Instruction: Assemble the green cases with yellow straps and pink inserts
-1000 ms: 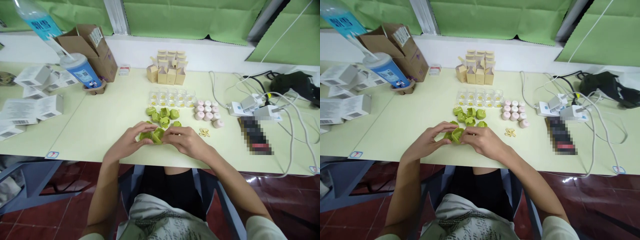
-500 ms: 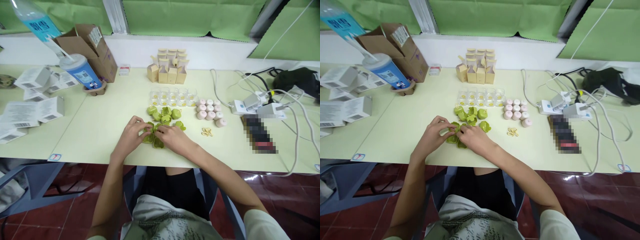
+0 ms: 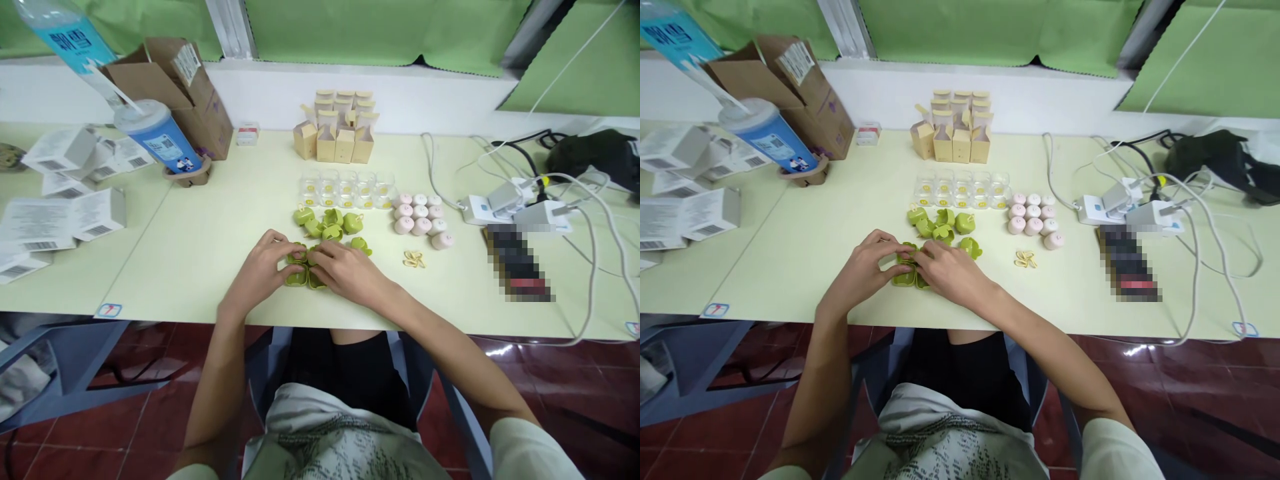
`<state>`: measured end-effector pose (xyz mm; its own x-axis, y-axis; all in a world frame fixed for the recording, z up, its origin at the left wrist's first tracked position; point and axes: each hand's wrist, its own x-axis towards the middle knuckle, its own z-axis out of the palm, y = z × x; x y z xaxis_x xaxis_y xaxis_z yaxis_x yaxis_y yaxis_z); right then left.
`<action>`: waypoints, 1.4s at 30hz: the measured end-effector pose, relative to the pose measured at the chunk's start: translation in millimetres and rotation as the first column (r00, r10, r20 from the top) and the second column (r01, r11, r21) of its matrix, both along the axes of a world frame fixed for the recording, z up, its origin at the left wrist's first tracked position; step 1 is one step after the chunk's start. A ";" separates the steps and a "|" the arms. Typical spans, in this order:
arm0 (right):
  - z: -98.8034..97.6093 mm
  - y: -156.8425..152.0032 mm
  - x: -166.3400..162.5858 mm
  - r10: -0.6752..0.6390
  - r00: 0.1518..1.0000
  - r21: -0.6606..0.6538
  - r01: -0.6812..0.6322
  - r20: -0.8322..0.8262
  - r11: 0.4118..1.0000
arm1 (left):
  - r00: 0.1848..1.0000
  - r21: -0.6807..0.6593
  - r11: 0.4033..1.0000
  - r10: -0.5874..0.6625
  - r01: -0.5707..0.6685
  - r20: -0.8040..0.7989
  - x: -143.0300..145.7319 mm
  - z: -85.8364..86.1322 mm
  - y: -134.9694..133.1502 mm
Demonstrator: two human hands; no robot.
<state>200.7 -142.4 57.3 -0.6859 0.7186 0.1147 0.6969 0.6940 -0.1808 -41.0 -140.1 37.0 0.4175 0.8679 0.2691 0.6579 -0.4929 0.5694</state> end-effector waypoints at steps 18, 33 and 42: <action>-21.4 97.4 13.0 0.268 0.962 0.092 -0.262 -0.055 0.961 | 0.999 0.002 0.999 -0.042 0.042 0.008 1.2 -2.0 -6.0; -13.9 42.9 75.2 0.129 0.991 0.024 -0.128 -0.044 0.992 | 0.929 -0.059 0.958 -0.286 0.280 -0.235 17.1 -6.8 -15.2; 4.9 8.7 57.9 0.051 0.997 0.203 -0.038 -0.061 0.978 | 0.951 -0.080 0.972 -0.233 0.221 -0.203 11.6 -8.2 -15.6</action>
